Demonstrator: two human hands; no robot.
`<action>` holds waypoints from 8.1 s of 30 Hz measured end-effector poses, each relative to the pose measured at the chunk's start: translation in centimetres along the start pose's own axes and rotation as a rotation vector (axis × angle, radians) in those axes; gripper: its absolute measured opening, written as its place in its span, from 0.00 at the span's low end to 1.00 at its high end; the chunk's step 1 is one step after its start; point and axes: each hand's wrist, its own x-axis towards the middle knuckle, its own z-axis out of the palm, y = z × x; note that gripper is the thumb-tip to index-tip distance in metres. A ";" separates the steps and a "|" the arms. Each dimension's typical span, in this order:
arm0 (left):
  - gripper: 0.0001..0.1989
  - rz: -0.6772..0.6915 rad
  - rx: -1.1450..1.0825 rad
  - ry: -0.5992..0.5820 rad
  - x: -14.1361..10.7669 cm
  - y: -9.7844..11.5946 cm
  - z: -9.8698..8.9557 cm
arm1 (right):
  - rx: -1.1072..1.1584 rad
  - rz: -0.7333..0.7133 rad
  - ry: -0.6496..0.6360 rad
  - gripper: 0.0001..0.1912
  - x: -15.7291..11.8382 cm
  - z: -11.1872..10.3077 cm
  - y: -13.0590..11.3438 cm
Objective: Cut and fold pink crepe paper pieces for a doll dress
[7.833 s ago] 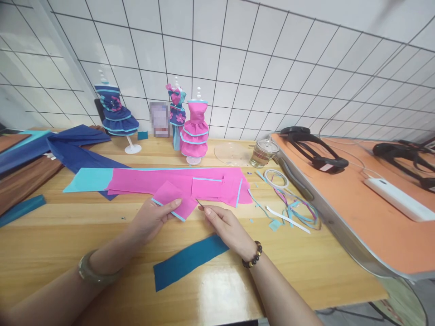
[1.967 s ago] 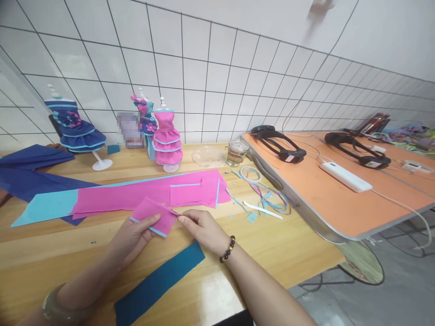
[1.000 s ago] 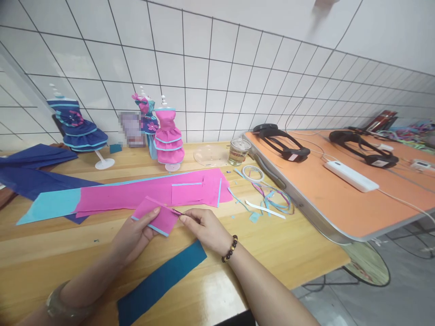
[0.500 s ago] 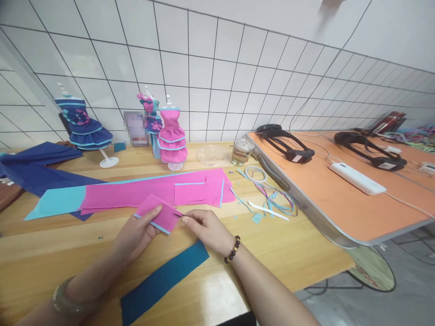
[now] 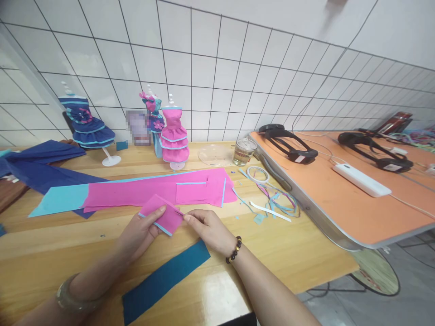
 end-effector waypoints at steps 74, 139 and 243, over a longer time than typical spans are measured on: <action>0.12 0.072 0.475 0.019 0.2 -1.2 -0.8 | 0.143 0.073 0.049 0.20 0.3 0.6 0.0; 0.16 0.081 0.545 -0.087 -0.1 -1.1 -0.6 | 0.328 0.104 0.106 0.18 0.5 1.3 0.7; 0.11 0.187 0.561 -0.148 0.1 -1.3 -0.3 | 0.259 0.112 0.130 0.15 0.4 1.8 0.3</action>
